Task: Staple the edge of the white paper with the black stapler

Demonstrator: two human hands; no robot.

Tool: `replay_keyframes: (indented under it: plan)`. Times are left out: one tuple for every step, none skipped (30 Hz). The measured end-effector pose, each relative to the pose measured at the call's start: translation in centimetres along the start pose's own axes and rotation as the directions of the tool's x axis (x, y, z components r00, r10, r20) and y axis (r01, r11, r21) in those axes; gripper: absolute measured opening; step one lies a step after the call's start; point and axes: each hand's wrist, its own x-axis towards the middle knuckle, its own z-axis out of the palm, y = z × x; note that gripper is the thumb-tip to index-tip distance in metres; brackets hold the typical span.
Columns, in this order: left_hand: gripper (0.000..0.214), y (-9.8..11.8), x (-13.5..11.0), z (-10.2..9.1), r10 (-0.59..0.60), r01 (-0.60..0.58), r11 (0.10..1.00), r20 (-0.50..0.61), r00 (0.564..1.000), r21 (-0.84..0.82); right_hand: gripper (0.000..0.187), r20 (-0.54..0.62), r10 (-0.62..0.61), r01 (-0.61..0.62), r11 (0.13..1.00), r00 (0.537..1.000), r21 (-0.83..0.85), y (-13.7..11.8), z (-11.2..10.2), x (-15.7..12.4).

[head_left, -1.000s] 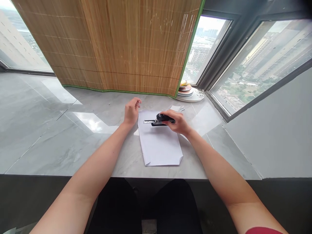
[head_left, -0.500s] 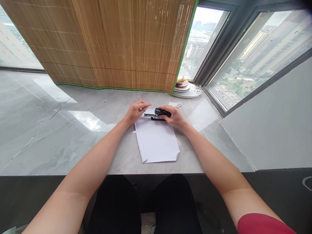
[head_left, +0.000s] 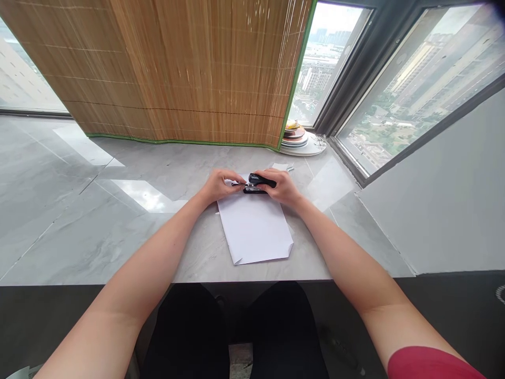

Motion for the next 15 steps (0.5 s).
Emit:
replay_keyframes:
  plan:
    - [0.019,0.04,0.00,0.02,-0.006,0.006,1.000,0.010,1.000,-0.001,0.032,0.003,0.003,-0.003,1.000,1.000,-0.004,-0.03,-0.01,0.01]
    - [0.018,0.05,0.00,0.04,-0.012,0.012,1.000,0.012,1.000,0.003,0.032,0.008,0.008,-0.008,1.000,1.000,-0.008,-0.08,-0.02,0.03]
    - [0.018,0.06,-0.01,0.04,-0.018,0.018,1.000,0.010,1.000,0.008,0.032,0.012,0.014,-0.014,1.000,1.000,-0.012,-0.12,-0.04,0.04]
    - [0.018,0.06,-0.01,0.04,-0.024,0.024,1.000,0.005,1.000,0.014,0.032,0.016,0.019,-0.019,1.000,1.000,-0.014,-0.17,-0.07,0.04]
    - [0.018,0.05,-0.03,0.03,-0.031,0.031,0.999,0.001,1.000,0.020,0.032,0.019,0.020,-0.020,1.000,1.000,-0.014,-0.21,-0.09,0.05]
    - [0.018,0.05,-0.05,0.02,-0.039,0.039,0.999,-0.003,0.999,0.027,0.032,0.020,0.019,-0.019,1.000,1.000,-0.013,-0.25,-0.12,0.06]
    - [0.019,0.06,-0.07,0.00,-0.048,0.049,0.998,-0.007,0.999,0.036,0.031,0.021,0.017,-0.017,1.000,1.000,-0.012,-0.28,-0.14,0.07]
    - [0.021,0.07,-0.10,-0.01,-0.059,0.059,0.997,-0.012,0.998,0.046,0.031,0.021,0.013,-0.013,1.000,1.000,-0.009,-0.29,-0.15,0.09]
    - [0.022,0.09,-0.12,-0.02,-0.068,0.069,0.996,-0.014,0.998,0.055,0.030,0.020,0.009,-0.008,1.000,1.000,-0.007,-0.30,-0.16,0.10]
    - [0.023,0.10,-0.14,-0.03,-0.076,0.076,0.995,-0.015,0.997,0.060,0.030,0.018,0.004,-0.004,1.000,1.000,-0.005,-0.29,-0.15,0.10]
    - [0.022,0.12,-0.16,-0.04,-0.081,0.082,0.995,-0.014,0.997,0.060,0.031,0.016,0.002,-0.002,1.000,1.000,-0.003,-0.27,-0.13,0.11]
    - [0.020,0.12,-0.16,-0.04,-0.084,0.085,0.995,-0.012,0.996,0.057,0.031,0.014,0.002,-0.002,1.000,1.000,-0.001,-0.24,-0.11,0.10]
    - [0.018,0.12,-0.16,-0.04,-0.086,0.086,0.995,-0.011,0.996,0.053,0.032,0.013,0.004,-0.004,1.000,1.000,0.000,-0.20,-0.08,0.09]
    - [0.017,0.10,-0.15,-0.05,-0.086,0.086,0.995,-0.012,0.996,0.050,0.032,0.013,0.008,-0.008,1.000,1.000,0.002,-0.15,-0.04,0.08]
    - [0.017,0.09,-0.15,-0.04,-0.086,0.086,0.995,-0.015,0.996,0.050,0.033,0.012,0.012,-0.013,1.000,1.000,0.005,-0.11,-0.01,0.07]
